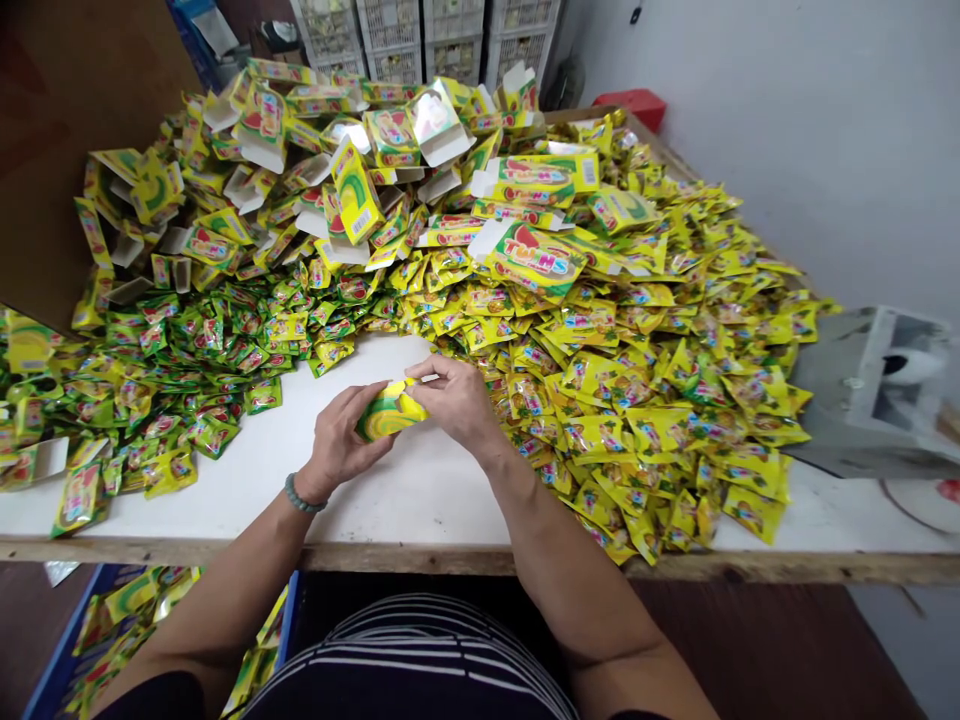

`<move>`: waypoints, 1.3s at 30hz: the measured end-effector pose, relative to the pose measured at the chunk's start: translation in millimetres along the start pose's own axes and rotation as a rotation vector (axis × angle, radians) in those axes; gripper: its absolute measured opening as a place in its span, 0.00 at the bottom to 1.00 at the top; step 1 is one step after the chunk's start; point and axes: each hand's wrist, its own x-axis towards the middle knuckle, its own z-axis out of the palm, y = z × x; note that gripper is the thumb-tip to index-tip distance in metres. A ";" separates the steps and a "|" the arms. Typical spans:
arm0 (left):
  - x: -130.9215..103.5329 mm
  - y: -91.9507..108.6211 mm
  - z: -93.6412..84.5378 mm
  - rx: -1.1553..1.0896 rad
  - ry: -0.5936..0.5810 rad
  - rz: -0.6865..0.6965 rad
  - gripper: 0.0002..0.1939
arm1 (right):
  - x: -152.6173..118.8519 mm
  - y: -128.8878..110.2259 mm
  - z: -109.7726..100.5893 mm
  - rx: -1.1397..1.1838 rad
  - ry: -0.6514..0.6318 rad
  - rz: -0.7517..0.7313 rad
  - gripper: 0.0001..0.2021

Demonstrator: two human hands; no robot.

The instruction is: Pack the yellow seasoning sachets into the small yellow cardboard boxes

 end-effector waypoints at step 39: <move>2.6 4.5 -2.7 -0.195 0.004 -0.087 0.27 | 1.9 -8.6 -3.6 0.260 -0.099 0.039 0.08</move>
